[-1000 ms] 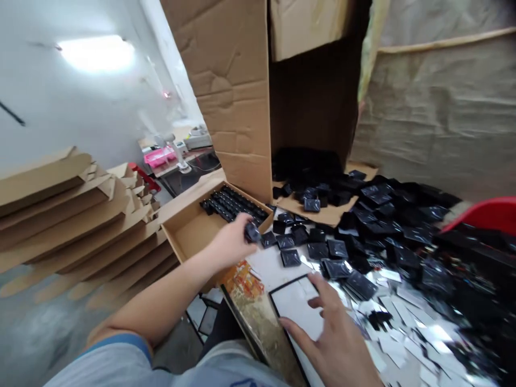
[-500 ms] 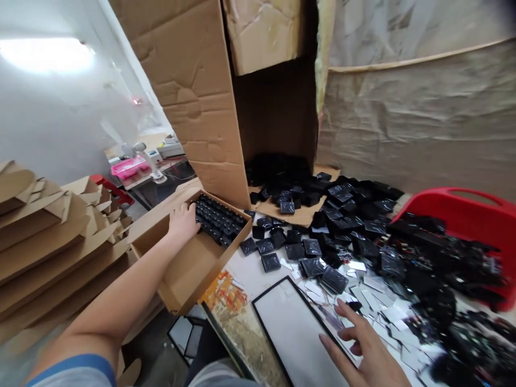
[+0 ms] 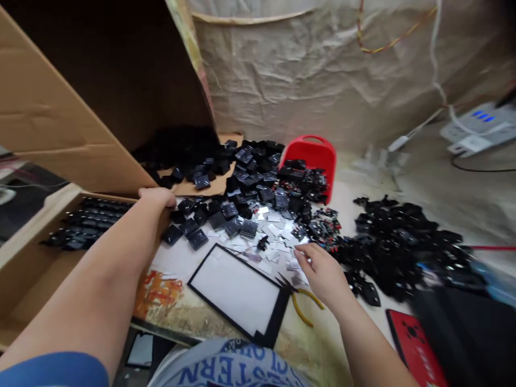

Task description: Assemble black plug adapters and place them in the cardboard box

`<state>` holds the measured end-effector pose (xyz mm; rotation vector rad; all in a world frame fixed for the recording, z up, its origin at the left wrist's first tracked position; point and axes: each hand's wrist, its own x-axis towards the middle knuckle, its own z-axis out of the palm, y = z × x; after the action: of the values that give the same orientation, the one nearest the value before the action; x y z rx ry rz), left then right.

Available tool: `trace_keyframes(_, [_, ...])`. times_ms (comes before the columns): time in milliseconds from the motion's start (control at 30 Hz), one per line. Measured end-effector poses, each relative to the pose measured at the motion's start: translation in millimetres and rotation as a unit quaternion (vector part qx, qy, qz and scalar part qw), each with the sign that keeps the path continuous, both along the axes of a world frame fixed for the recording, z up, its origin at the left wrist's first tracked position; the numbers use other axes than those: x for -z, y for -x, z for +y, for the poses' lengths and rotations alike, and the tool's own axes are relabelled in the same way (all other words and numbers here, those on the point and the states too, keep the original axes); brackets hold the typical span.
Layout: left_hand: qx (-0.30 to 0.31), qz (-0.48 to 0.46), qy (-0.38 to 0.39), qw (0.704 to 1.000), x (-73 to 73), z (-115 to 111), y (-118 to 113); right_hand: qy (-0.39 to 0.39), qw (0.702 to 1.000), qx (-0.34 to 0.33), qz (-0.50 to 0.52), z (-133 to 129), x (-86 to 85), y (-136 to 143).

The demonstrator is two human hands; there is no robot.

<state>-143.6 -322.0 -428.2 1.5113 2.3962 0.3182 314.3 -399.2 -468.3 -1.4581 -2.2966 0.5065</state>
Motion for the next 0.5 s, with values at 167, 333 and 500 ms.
trace_keyframes(167, [-0.052,0.044,0.026,0.997,1.9,-6,-9,0.003,0.995,0.007,-0.100,30,6.7,-3])
trace_keyframes(333, [0.048,0.008,-0.072,0.996,-16.7,-41,-37,-0.005,0.991,-0.031,-0.132,54,17.9,33])
trace_keyframes(500, [0.121,-0.333,-0.145,0.924,-14.3,-109,-102,-0.006,0.990,-0.007,-0.143,56,27.5,52])
